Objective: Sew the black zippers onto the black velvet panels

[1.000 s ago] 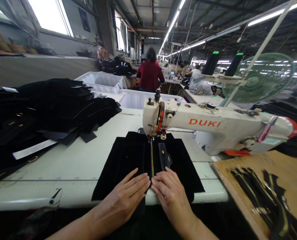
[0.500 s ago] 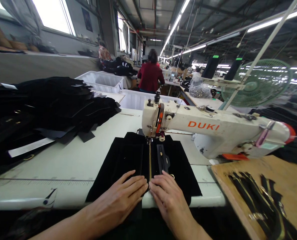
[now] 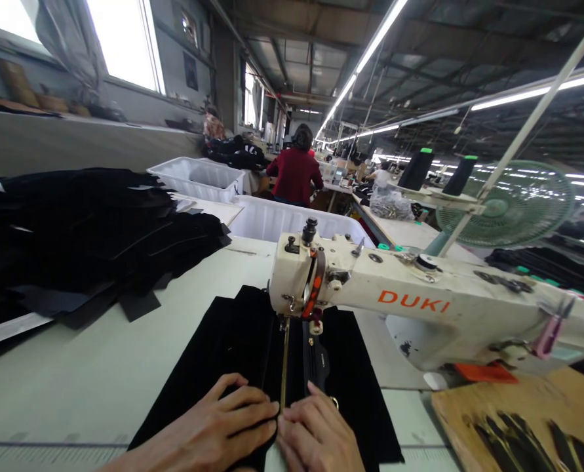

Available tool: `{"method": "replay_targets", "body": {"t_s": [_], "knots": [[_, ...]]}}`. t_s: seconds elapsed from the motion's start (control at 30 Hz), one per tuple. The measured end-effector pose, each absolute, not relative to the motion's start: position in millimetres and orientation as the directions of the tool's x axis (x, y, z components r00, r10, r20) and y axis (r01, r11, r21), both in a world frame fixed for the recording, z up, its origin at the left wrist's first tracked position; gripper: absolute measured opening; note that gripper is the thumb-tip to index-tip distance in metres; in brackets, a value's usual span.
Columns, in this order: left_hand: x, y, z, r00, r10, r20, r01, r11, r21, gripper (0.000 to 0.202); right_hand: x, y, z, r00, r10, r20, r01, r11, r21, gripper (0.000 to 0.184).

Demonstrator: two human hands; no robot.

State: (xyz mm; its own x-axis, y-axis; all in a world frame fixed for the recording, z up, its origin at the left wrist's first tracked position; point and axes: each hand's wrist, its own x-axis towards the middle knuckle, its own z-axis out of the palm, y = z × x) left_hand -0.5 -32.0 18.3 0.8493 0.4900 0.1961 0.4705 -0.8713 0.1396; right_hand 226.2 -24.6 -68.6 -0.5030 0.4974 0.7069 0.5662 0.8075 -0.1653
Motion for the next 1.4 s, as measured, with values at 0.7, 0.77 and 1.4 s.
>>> {"method": "replay_targets", "body": {"t_s": [0.7,0.77,1.4], "knots": [[-12.7,23.1,6.4,0.819,0.533,0.214,0.498,-0.844,0.197,0.045,214.6,27.6,-51.8,-0.469,0.669,0.576,0.606,0.718,-0.341,0.016],[-12.7,28.6,4.9,0.814,0.541,0.21,0.496,-0.837,0.231,0.046,213.9,32.3,-49.9,-0.473,0.688,0.55,0.621,0.704,-0.346,0.018],[-15.6,62.8,-5.2,0.824,0.532,0.194,0.481,-0.838,0.257,0.047,214.4,64.9,-49.8,-0.304,0.804,0.511,0.798,0.508,-0.324,0.033]]}}
